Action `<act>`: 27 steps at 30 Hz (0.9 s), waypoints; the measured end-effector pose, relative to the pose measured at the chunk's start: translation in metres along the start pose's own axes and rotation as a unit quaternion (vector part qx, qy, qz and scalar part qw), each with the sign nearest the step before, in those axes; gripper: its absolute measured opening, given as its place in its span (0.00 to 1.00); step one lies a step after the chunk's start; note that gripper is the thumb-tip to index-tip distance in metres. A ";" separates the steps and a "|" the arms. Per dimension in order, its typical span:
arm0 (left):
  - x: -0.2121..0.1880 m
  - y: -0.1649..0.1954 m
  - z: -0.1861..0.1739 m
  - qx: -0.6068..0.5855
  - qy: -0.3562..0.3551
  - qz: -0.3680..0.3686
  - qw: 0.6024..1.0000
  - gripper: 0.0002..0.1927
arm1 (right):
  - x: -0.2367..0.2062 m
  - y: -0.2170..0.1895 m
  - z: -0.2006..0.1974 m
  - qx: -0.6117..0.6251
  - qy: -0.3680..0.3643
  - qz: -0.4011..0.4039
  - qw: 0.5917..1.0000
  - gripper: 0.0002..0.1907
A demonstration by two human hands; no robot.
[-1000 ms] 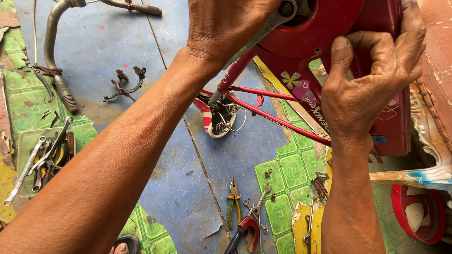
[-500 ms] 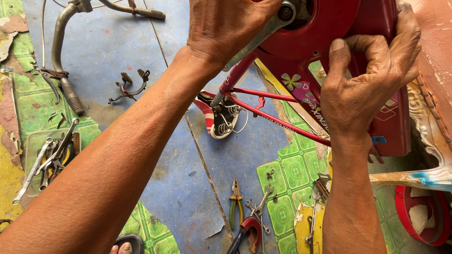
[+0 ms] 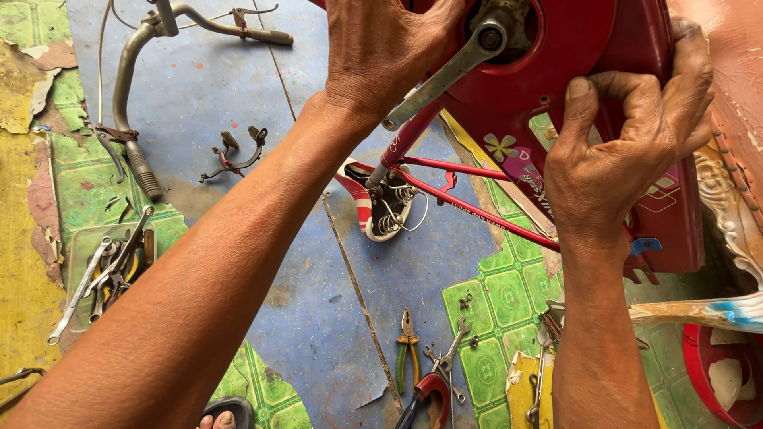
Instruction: The person works on a red children's bicycle lying on the floor, unfastening the plastic chain guard and pulling the red chainring cover off the crank. They handle the cover, reposition the guard, and press the cover back onto the crank area, working the parts by hand.
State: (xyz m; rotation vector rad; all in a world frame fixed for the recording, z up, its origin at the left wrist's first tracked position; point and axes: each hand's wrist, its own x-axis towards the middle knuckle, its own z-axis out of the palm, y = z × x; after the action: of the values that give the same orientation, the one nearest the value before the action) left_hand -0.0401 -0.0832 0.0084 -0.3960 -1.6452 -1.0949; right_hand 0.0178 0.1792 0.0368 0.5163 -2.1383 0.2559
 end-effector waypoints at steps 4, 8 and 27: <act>-0.002 -0.005 0.005 0.017 0.006 -0.023 1.000 0.13 | -0.002 0.000 -0.001 0.000 -0.002 0.000 1.000 0.10; -0.005 -0.020 0.013 0.066 -0.013 -0.035 0.997 0.12 | -0.002 0.000 0.002 -0.013 0.003 -0.008 1.000 0.10; 0.006 -0.001 -0.001 -0.026 0.053 -0.121 0.991 0.16 | 0.004 -0.005 0.005 -0.013 0.032 -0.009 0.999 0.08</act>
State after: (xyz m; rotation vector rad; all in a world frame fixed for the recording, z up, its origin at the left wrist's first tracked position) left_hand -0.0428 -0.0862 0.0128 -0.1700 -1.6024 -1.3180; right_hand 0.0145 0.1721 0.0367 0.5064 -2.0718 0.2311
